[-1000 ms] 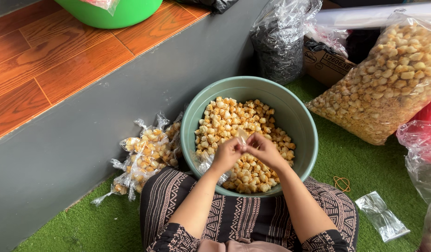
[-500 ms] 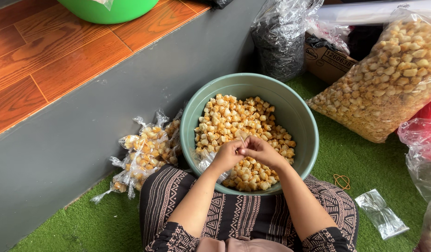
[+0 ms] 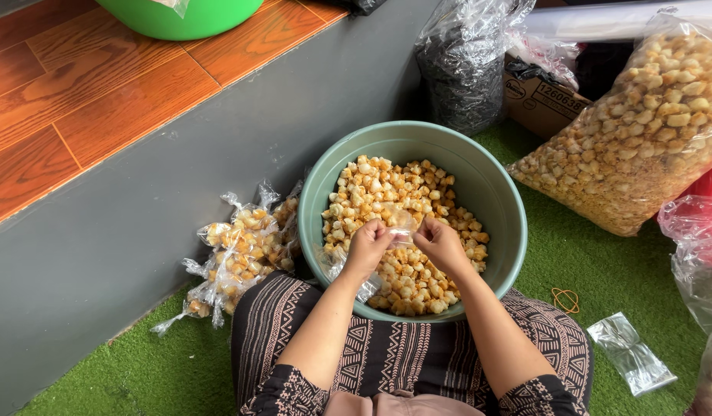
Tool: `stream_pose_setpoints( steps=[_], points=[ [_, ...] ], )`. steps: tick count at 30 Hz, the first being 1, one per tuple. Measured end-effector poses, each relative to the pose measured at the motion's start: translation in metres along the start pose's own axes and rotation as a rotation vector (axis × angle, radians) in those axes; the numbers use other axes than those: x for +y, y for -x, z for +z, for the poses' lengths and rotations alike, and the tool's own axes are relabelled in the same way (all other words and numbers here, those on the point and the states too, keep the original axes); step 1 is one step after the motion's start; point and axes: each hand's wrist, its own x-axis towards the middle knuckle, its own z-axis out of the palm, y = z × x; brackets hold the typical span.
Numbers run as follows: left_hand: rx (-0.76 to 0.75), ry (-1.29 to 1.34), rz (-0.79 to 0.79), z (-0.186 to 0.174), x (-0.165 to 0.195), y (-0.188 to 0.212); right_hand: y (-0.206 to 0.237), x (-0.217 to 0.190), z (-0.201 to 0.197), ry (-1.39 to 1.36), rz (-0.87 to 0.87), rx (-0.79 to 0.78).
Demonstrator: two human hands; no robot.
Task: The person scoops small, yellow, puffed snacks from a large green bowl into small clear plastic bags. They then tie the bags shut and place them on the floor to the left.
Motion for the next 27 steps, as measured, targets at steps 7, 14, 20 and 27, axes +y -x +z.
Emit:
stream_pose_setpoints(
  steps=[7,14,20,27],
  points=[
    [-0.271,0.034,-0.141,0.015,0.006,0.011,-0.01,0.004,0.007,-0.613,0.133,0.063],
    [0.233,-0.34,-0.132,0.014,-0.006,0.001,0.0,0.004,0.008,-0.887,0.083,-0.396],
    [0.024,0.121,-0.096,0.014,-0.013,-0.004,-0.009,0.006,0.008,-0.322,0.125,-0.018],
    [-0.019,-0.336,-0.049,0.017,-0.017,0.004,-0.012,0.014,-0.016,-0.02,-0.032,-0.054]
  ],
)
